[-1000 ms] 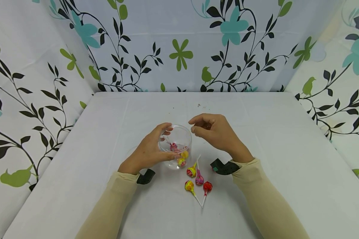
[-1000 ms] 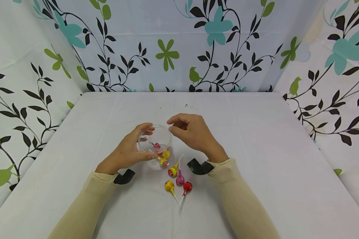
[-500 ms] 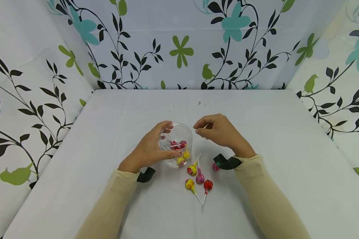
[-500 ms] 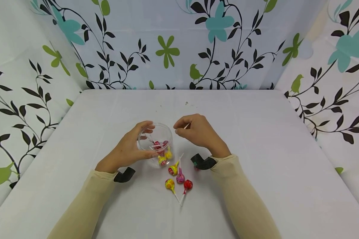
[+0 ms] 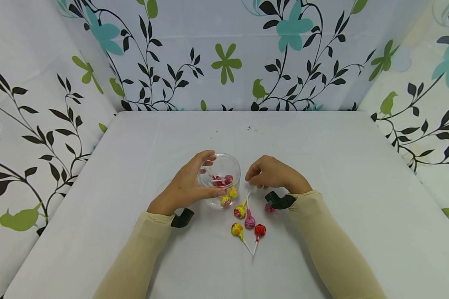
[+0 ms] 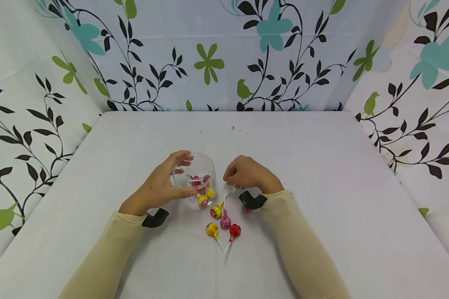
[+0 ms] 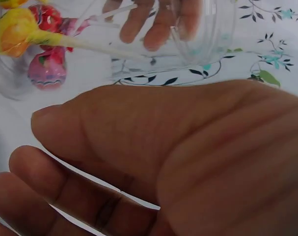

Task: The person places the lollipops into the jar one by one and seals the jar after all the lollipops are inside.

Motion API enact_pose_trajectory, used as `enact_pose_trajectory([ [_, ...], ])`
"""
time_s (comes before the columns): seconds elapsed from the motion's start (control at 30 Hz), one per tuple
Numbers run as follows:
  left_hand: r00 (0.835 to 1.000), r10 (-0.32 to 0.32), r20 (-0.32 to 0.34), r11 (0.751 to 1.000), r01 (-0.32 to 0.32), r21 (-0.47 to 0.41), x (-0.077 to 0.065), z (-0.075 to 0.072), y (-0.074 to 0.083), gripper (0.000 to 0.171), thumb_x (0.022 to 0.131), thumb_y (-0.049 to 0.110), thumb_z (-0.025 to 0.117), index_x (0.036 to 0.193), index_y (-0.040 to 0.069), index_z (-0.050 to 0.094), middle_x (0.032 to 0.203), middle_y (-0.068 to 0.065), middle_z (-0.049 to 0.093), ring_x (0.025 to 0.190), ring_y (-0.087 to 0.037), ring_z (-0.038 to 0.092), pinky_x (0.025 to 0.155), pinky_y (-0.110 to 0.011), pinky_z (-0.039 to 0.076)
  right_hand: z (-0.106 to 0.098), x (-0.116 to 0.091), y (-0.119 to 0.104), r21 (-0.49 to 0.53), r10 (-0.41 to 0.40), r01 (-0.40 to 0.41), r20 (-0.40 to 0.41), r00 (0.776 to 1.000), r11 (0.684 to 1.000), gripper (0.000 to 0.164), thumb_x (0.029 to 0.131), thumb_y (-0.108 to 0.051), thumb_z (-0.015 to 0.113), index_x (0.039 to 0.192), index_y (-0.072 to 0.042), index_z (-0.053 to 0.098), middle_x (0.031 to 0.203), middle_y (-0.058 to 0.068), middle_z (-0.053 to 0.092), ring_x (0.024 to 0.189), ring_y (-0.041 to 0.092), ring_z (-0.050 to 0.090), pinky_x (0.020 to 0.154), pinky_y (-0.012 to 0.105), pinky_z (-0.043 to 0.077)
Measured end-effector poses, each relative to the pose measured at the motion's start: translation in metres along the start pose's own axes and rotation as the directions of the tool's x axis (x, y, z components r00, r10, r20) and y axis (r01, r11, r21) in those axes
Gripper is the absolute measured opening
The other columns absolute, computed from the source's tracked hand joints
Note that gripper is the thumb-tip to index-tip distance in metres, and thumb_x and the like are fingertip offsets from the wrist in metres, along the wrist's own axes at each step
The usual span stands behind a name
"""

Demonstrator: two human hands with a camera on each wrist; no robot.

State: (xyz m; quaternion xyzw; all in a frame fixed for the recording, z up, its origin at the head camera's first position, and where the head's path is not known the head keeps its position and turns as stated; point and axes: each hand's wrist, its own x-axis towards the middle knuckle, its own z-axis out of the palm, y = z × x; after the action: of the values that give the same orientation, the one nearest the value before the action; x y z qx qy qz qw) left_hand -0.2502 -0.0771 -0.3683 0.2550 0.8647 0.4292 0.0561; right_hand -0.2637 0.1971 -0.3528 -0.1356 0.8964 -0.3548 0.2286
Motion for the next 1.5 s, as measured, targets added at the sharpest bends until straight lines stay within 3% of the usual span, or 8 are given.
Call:
enact_pose_trajectory([
  [0.3, 1.0, 0.011, 0.005, 1.0, -0.011, -0.005, 0.001, 0.0, -0.001, 0.103, 0.077, 0.042, 0.093, 0.159, 0.015, 0.035, 0.149, -0.003, 0.052, 0.137, -0.026, 0.051, 0.113, -0.048, 0.047, 0.007, 0.005, 0.007, -0.016, 0.03, -0.028, 0.08, 0.996, 0.999, 0.009, 0.094, -0.008, 0.07, 0.097, -0.007, 0.078, 0.081, 0.004, 0.069, 0.068, 0.017, 0.058, 0.062, 0.026, 0.053],
  [0.9, 1.0, 0.014, -0.002, 1.0, -0.014, -0.004, 0.0, 0.001, -0.002, 0.103, 0.077, 0.04, 0.094, 0.158, 0.015, 0.036, 0.149, -0.007, 0.053, 0.136, -0.027, 0.052, 0.113, -0.05, 0.046, 0.008, 0.002, 0.004, -0.016, -0.036, 0.039, 0.142, 0.989, 0.999, 0.011, 0.088, -0.003, 0.07, 0.089, -0.008, 0.08, 0.076, 0.001, 0.067, 0.068, 0.015, 0.057, 0.063, 0.026, 0.053],
  [1.23, 1.0, 0.016, -0.004, 1.0, -0.016, -0.009, 0.0, 0.0, -0.002, 0.103, 0.077, 0.041, 0.093, 0.158, 0.015, 0.036, 0.148, -0.004, 0.054, 0.136, -0.031, 0.051, 0.113, -0.05, 0.046, -0.001, -0.004, -0.001, 0.045, -0.07, 0.068, 0.051, 0.996, 0.997, 0.011, 0.085, -0.003, 0.069, 0.091, -0.004, 0.078, 0.074, 0.003, 0.069, 0.068, 0.018, 0.062, 0.071, 0.038, 0.061],
  [1.5, 1.0, 0.012, -0.006, 1.0, -0.012, -0.01, -0.001, 0.0, 0.0, 0.103, 0.077, 0.037, 0.094, 0.158, 0.013, 0.036, 0.149, -0.007, 0.053, 0.137, -0.032, 0.052, 0.113, -0.051, 0.046, -0.009, -0.009, -0.001, 0.028, -0.104, 0.109, -0.137, 0.985, 0.994, 0.011, 0.089, -0.006, 0.07, 0.095, -0.004, 0.078, 0.081, 0.002, 0.072, 0.075, 0.022, 0.062, 0.066, 0.032, 0.052],
])
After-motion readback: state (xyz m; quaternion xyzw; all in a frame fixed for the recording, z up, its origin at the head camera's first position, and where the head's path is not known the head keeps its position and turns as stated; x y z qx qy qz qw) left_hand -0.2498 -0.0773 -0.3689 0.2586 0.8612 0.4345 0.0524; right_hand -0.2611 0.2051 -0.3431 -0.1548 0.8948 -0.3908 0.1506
